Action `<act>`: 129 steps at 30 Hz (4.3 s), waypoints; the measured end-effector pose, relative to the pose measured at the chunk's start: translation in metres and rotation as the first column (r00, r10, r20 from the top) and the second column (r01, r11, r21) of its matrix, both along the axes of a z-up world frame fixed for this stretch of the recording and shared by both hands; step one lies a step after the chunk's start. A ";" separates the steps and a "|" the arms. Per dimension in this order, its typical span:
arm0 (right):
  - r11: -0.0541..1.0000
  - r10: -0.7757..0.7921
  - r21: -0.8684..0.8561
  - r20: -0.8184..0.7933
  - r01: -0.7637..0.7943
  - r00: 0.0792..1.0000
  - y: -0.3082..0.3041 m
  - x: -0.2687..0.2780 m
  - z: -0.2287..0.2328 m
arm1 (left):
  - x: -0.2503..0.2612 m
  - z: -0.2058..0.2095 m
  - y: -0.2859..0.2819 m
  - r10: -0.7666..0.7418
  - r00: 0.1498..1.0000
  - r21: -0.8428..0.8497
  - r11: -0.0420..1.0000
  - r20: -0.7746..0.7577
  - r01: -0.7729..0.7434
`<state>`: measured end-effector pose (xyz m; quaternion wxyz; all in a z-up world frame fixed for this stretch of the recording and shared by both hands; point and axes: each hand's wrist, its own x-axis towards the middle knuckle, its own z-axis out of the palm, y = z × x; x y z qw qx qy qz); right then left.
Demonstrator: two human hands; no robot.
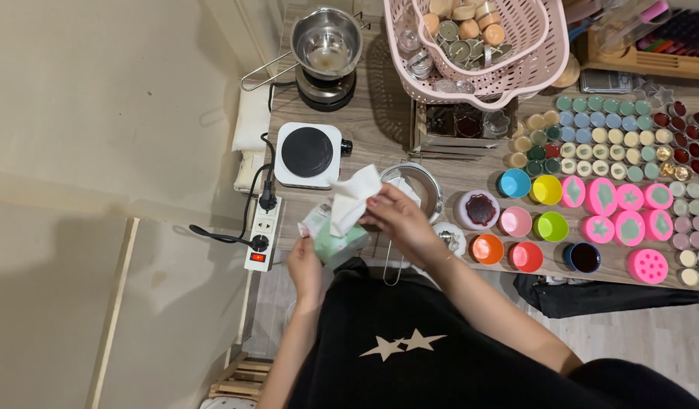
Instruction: Pouring colored melted wax into small candle molds using a spoon and small metal pitcher.
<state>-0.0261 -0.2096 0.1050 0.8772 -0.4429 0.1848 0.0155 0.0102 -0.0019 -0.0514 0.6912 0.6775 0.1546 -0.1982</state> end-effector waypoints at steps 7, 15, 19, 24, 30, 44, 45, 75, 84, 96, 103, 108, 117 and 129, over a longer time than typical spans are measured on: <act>0.997 -0.028 0.077 -0.007 0.028 1.000 -0.024 -0.013 0.011 | -0.008 -0.018 -0.010 -0.182 0.983 0.041 0.982 0.011 0.182; 0.999 0.040 0.038 -0.026 -0.039 0.999 -0.033 -0.029 -0.001 | 0.021 0.145 -0.033 -0.262 0.940 0.257 0.945 0.217 0.203; 0.984 0.175 -0.026 0.058 -0.174 0.983 -0.023 -0.026 0.018 | 0.015 0.165 -0.043 -0.371 0.923 0.047 0.929 0.106 0.368; 0.994 -0.111 -0.010 -0.067 0.111 0.992 -0.015 -0.023 0.040 | 0.016 0.195 -0.057 -0.344 0.925 -0.180 0.911 0.163 0.371; 0.433 -0.071 -0.881 0.179 0.192 0.981 -0.008 -0.023 0.092 | 0.015 0.213 -0.051 -0.349 0.918 -0.039 0.932 0.188 0.362; 0.639 -0.020 -0.769 -0.056 -0.030 0.998 -0.004 -0.020 0.061 | 0.007 0.197 -0.047 -0.352 0.905 0.083 0.936 0.241 0.342; 0.700 -0.010 -0.709 -0.132 -0.087 0.991 -0.003 -0.021 0.059 | 0.004 0.187 -0.044 -0.321 0.920 0.021 0.945 0.224 0.325; 0.878 0.065 -0.432 -0.319 -0.206 0.946 -0.053 -0.091 -0.006 | 0.016 0.064 -0.032 -0.193 0.981 0.066 0.979 0.019 0.191; 0.980 -0.105 -0.198 -0.349 0.037 0.931 -0.051 -0.090 0.033 | 0.023 0.022 -0.003 -0.002 0.986 -0.162 0.986 -0.167 -0.025; 0.842 -0.344 -0.452 -0.032 0.293 0.939 -0.028 -0.048 -0.003 | 0.023 0.021 0.033 0.163 0.982 -0.079 0.982 -0.095 -0.170; 0.845 -0.524 -0.231 -0.173 0.483 0.834 -0.108 -0.064 0.000 | 0.036 0.064 0.004 -0.108 0.948 0.388 0.922 0.300 -0.018; 0.726 -0.653 -0.348 -0.079 0.593 0.753 -0.110 -0.081 0.023 | 0.026 0.018 -0.009 -0.628 0.670 0.790 0.604 0.396 0.100; 0.610 -0.609 -0.639 0.000 0.469 0.793 -0.091 -0.093 0.031 | 0.017 0.039 -0.011 -0.698 0.604 0.827 0.552 0.385 0.110; 0.665 -0.576 -0.619 -0.069 0.418 0.815 -0.105 -0.087 0.026 | 0.015 0.014 0.012 -0.786 0.589 0.925 0.344 0.189 0.162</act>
